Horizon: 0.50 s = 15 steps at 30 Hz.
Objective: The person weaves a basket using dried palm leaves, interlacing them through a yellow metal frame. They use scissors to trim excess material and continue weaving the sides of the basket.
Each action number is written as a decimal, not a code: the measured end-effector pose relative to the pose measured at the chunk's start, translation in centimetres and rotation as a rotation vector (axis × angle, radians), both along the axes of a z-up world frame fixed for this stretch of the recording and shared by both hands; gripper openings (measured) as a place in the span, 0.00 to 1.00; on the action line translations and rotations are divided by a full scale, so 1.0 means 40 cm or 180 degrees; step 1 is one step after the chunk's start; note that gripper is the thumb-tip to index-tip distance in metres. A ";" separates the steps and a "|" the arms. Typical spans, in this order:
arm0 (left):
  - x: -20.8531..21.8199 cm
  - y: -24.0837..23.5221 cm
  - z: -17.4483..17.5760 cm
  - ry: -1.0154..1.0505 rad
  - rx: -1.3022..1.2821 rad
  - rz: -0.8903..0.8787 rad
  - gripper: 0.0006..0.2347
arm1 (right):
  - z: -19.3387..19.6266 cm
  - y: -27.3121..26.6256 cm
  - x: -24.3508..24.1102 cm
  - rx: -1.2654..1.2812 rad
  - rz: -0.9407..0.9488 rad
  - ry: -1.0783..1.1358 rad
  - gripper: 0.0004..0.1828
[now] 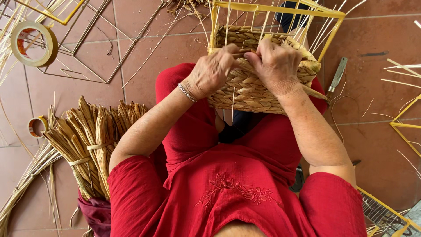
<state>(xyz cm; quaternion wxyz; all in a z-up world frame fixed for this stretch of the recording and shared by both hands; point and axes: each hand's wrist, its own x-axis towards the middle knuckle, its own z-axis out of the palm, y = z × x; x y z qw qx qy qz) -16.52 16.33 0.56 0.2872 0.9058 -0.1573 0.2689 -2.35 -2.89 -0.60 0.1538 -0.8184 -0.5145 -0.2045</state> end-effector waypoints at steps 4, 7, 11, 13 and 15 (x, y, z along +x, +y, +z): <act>0.039 0.009 0.015 0.0635 -0.0356 0.0345 0.10 | 0.014 -0.025 -0.015 0.0081 0.0171 0.0443 0.19; 0.060 0.013 0.018 0.0757 -0.0432 0.0247 0.13 | 0.045 -0.049 -0.019 0.0174 0.0301 0.0881 0.12; 0.078 0.004 0.024 0.1016 -0.0637 0.0348 0.11 | 0.089 -0.061 -0.034 0.0442 0.0321 0.0878 0.13; 0.072 0.002 0.029 0.0993 -0.0897 0.0321 0.14 | 0.102 -0.053 -0.042 0.0541 0.0368 0.0679 0.14; 0.051 -0.002 0.035 0.0929 -0.1053 0.0289 0.18 | 0.105 -0.043 -0.046 0.0577 0.0403 0.0319 0.15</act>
